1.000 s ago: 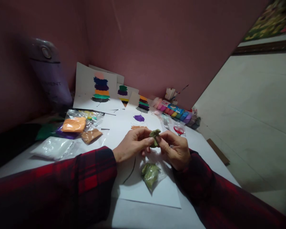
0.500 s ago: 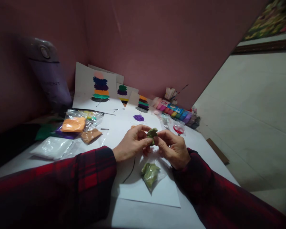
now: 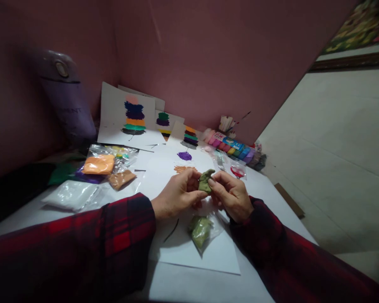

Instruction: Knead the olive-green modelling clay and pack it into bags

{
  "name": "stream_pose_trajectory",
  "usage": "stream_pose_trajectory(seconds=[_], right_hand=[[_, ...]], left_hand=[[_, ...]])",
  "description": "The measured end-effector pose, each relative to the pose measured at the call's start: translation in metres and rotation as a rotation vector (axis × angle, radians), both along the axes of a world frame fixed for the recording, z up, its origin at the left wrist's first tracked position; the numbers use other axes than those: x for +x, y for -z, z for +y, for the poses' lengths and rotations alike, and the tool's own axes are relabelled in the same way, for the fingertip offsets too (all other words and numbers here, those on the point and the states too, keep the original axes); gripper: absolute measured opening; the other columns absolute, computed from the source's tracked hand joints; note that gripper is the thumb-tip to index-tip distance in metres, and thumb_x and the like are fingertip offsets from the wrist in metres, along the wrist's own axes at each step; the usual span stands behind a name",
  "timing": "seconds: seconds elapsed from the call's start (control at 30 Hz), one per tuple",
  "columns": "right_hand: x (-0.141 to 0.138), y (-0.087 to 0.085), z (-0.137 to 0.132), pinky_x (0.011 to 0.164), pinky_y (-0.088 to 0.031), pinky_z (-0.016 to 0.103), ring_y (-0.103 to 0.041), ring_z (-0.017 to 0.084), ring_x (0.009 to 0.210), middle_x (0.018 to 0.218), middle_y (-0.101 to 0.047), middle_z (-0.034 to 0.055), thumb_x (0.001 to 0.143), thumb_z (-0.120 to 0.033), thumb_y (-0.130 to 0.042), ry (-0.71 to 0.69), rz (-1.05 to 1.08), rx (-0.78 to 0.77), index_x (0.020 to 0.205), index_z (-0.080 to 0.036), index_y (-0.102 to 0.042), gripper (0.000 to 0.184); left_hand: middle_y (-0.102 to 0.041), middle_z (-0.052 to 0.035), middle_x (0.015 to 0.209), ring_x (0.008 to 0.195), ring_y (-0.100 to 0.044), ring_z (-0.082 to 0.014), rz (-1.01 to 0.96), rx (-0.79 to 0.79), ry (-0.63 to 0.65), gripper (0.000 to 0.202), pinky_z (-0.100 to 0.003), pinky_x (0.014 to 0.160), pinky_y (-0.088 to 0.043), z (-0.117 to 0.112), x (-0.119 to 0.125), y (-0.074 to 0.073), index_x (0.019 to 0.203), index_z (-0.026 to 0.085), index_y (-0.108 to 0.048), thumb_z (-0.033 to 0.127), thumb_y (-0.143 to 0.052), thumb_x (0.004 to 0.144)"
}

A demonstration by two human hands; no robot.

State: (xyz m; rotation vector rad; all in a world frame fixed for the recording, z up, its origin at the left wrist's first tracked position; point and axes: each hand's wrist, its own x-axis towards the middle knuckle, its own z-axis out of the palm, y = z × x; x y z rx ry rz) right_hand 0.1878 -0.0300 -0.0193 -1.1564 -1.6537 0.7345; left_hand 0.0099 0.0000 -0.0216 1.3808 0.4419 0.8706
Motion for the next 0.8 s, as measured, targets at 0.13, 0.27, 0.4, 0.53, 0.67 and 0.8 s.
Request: stream_pose_trajectory(seconds=[0.13,0.27,0.4,0.53,0.67,0.8], right_hand=[[0.0007,0.0011,0.0014,0.036,-0.037,0.022,-0.046,0.009,0.039,0.056,-0.057,-0.0037,0.091,-0.046,-0.059,-0.03,0.045,-0.025,0.076,-0.019,-0.057,0.031],[0.0016,0.0026,0.0015,0.037,-0.037,0.022,-0.047,0.008,0.04,0.058,-0.059,-0.0029,0.092,-0.045,-0.059,-0.04,0.07,-0.034,0.076,-0.019,-0.057,0.031],[0.0026,0.0035,0.0004,0.036,-0.037,0.021,-0.047,0.008,0.039,0.059,-0.059,-0.0029,0.092,-0.046,-0.059,-0.05,0.069,-0.031,0.076,-0.019,-0.057,0.032],[0.003,0.0033,0.0,0.036,-0.036,0.021,-0.047,0.008,0.038,0.057,-0.058,-0.0036,0.093,-0.046,-0.058,-0.051,0.058,-0.028,0.075,-0.019,-0.056,0.032],[0.0029,0.0035,0.0001,0.037,-0.037,0.022,-0.048,0.008,0.04,0.058,-0.058,-0.0034,0.093,-0.046,-0.059,-0.013,0.028,0.0,0.075,-0.019,-0.056,0.033],[0.0031,0.0042,-0.0011,0.041,-0.039,0.023,-0.051,0.009,0.043,0.064,-0.063,-0.0013,0.094,-0.047,-0.057,0.008,-0.003,0.014,0.078,-0.019,-0.058,0.032]], left_hand=[[-0.063,0.0014,0.07,0.051,-0.058,-0.0101,0.007,0.011,-0.015,0.029,-0.027,0.053,-0.047,-0.0005,0.0006,-0.0001,0.095,0.014,-0.05,0.023,-0.071,0.077],[-0.064,0.0006,0.07,0.049,-0.058,-0.0103,0.041,0.027,-0.057,0.026,-0.026,0.049,-0.048,-0.0022,0.0009,-0.0025,0.091,0.014,-0.051,0.023,-0.069,0.075],[-0.063,0.0016,0.066,0.048,-0.059,-0.0111,0.076,0.033,-0.082,0.022,-0.025,0.047,-0.049,-0.0049,0.0002,-0.0054,0.089,0.014,-0.053,0.024,-0.069,0.076],[-0.062,0.0024,0.063,0.046,-0.059,-0.011,0.083,0.038,-0.096,0.022,-0.024,0.046,-0.048,-0.0051,-0.0005,-0.0059,0.088,0.014,-0.054,0.026,-0.07,0.078],[-0.062,0.0021,0.064,0.048,-0.059,-0.0104,0.066,0.007,-0.069,0.027,-0.025,0.048,-0.049,-0.0014,-0.0009,-0.0068,0.091,0.012,-0.056,0.028,-0.073,0.077],[-0.064,-0.0009,0.072,0.054,-0.061,-0.0109,0.02,-0.002,-0.021,0.032,-0.026,0.053,-0.051,0.0038,-0.0022,-0.0074,0.092,0.011,-0.058,0.037,-0.072,0.079]])
